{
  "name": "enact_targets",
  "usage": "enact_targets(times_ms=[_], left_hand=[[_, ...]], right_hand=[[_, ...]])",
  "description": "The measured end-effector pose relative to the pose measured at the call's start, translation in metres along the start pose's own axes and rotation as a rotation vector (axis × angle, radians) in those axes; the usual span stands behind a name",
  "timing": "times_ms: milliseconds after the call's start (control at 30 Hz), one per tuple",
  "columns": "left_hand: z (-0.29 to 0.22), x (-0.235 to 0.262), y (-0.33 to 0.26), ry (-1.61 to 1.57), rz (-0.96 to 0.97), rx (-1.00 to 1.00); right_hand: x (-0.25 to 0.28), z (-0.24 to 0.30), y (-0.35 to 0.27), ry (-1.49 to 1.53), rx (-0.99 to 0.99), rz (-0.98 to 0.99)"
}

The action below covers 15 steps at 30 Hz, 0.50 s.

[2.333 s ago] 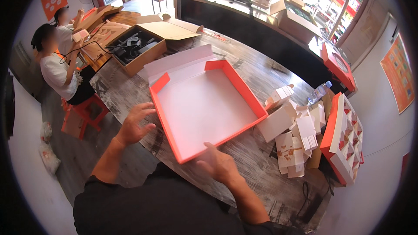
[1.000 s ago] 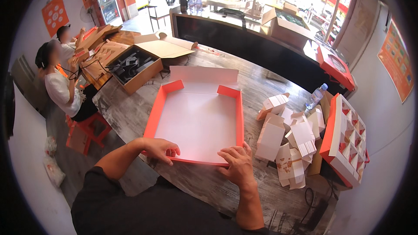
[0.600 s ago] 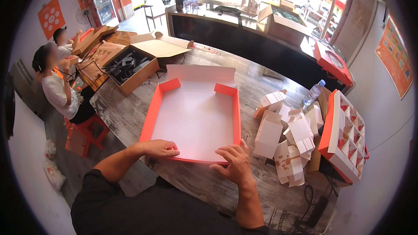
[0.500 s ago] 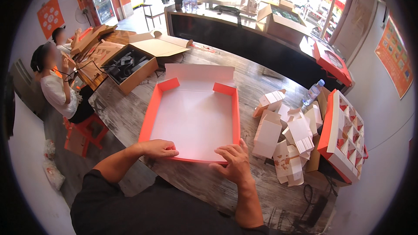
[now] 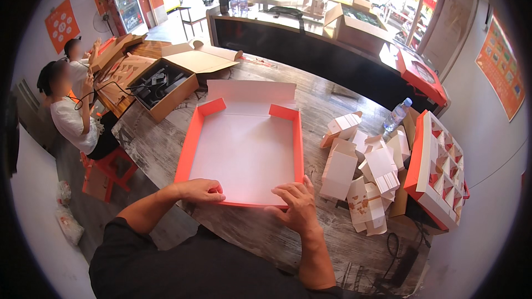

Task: The person handles small white cardboard boxes on a table and then unfolds a large red and white cardboard box, folding its sides and flaps by hand to form its shape.

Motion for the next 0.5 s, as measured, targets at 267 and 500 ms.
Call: enact_targets(times_ms=[267,500], left_hand=[[0.0017,0.0021,-0.0024,-0.027,-0.049,0.008],[0.0004,0.0025,-0.0009,-0.001,-0.034,0.005]], right_hand=[[0.0002,0.0005,0.0004,-0.006,-0.006,0.009],[0.0003,0.0006,0.0006,-0.011,-0.01,0.013]])
Point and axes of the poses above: each hand's wrist, its own y-axis towards the middle knuckle, its own x-axis out of the back of the hand, z = x × y, the point moved 7 cm from there along y, towards the middle knuckle, and after that the axes turned 9 degrees about -x, right-handed, at the moved point
